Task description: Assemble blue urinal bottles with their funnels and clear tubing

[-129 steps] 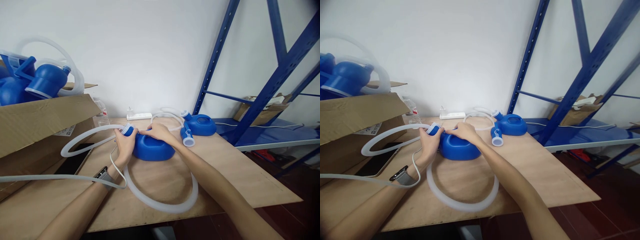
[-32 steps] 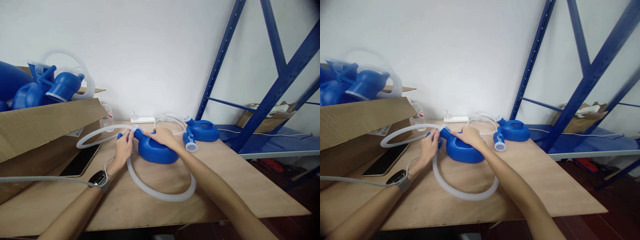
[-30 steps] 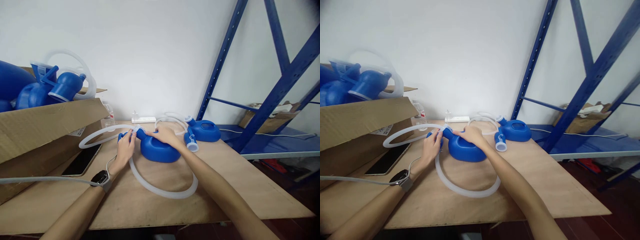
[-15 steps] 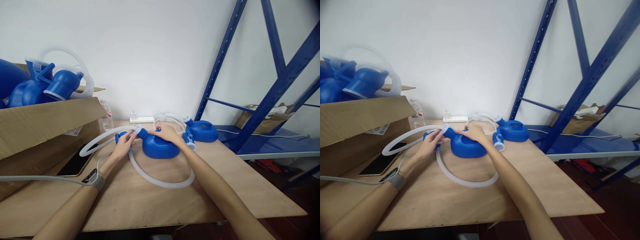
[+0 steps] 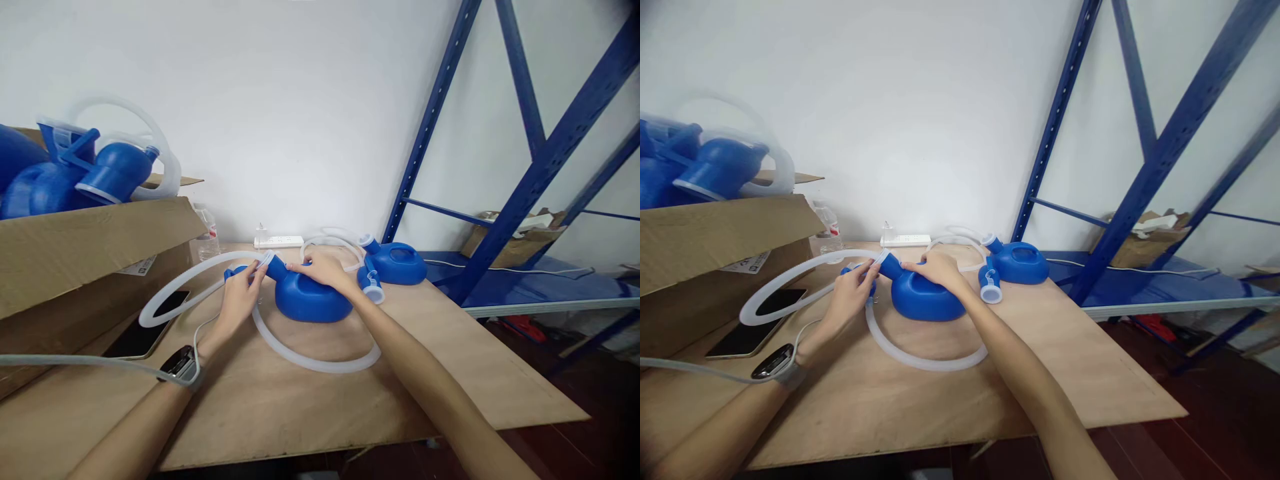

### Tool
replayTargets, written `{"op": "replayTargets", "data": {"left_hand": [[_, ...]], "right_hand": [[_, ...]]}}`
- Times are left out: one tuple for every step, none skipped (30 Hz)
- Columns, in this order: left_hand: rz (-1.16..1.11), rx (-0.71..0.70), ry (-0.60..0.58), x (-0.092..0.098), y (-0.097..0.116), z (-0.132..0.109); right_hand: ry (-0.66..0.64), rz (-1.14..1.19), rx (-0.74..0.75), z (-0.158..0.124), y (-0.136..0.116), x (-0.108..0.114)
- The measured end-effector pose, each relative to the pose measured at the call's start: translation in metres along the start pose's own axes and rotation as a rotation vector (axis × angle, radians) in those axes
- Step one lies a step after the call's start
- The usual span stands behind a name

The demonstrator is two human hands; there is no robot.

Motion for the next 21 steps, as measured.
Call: {"op": "replayTargets", "data": {"left_hand": [[0.079, -0.045, 0.009, 0.003, 0.003, -0.001], [0.166, -0.085, 0.029, 0.007, 0.005, -0.002], [0.252, -0.118, 0.056, 0.011, 0.006, -0.003], [0.327, -0.143, 0.088, 0.015, 0.006, -0.005], [0.386, -0.16, 0.117, 0.018, 0.006, -0.006], [0.428, -0.17, 0.139, 0.02, 0.004, -0.006], [0.455, -0.172, 0.154, 0.021, 0.002, -0.006], [0.473, -0.173, 0.16, 0.021, -0.001, -0.006], [0.489, -0.177, 0.156, 0.018, -0.003, -0.005], [0.508, -0.187, 0.141, 0.014, -0.005, -0.004], [0.532, -0.2, 0.117, 0.009, -0.007, -0.004], [0.556, -0.212, 0.086, 0.003, -0.009, -0.004], [0.579, -0.219, 0.05, -0.004, -0.01, -0.004], [0.6, -0.217, 0.016, -0.01, -0.013, -0.005], [0.617, -0.203, -0.014, -0.014, -0.015, -0.005], [0.627, -0.177, -0.036, -0.018, -0.019, -0.006], [0.633, -0.14, -0.048, -0.019, -0.023, -0.006], [0.634, -0.095, -0.05, -0.019, -0.027, -0.006], [0.63, -0.052, -0.048, -0.018, -0.032, -0.007], [0.619, -0.021, -0.044, -0.017, -0.037, -0.006], [0.602, -0.011, -0.042, -0.017, -0.04, -0.006]], "right_hand": [[0.01, 0.029, 0.002, 0.001, 0.002, 0.001], [0.029, 0.067, 0.008, 0.002, 0.004, 0.004], [0.052, 0.116, 0.011, 0.004, 0.007, 0.009], [0.083, 0.177, 0.005, 0.006, 0.012, 0.016], [0.113, 0.259, -0.01, 0.008, 0.019, 0.024], [0.132, 0.357, -0.039, 0.01, 0.027, 0.033], [0.164, 0.47, -0.079, 0.011, 0.036, 0.043], [0.201, 0.602, -0.103, 0.012, 0.044, 0.054], [0.238, 0.736, -0.121, 0.012, 0.052, 0.066], [0.27, 0.857, -0.134, 0.011, 0.058, 0.076], [0.284, 0.959, -0.136, 0.011, 0.063, 0.085], [0.283, 1.039, -0.133, 0.011, 0.066, 0.092], [0.273, 1.095, -0.128, 0.011, 0.069, 0.096], [0.257, 1.13, -0.119, 0.01, 0.07, 0.099], [0.243, 1.148, -0.111, 0.01, 0.072, 0.1], [0.235, 1.153, -0.102, 0.01, 0.073, 0.1], [0.231, 1.147, -0.091, 0.011, 0.075, 0.099], [0.229, 1.135, -0.08, 0.011, 0.076, 0.097], [0.226, 1.117, -0.07, 0.013, 0.076, 0.093], [0.22, 1.096, -0.064, 0.014, 0.076, 0.089], [0.212, 1.072, -0.064, 0.016, 0.077, 0.084]]}}
Point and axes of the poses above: each hand's wrist, its own z-axis towards the middle knuckle, its own x-axis out of the back of the hand, y = z × x, the point moved 10 cm from there along z, towards the middle knuckle, and after that the axes turned 15 degrees about z, right-handed, at the moved point
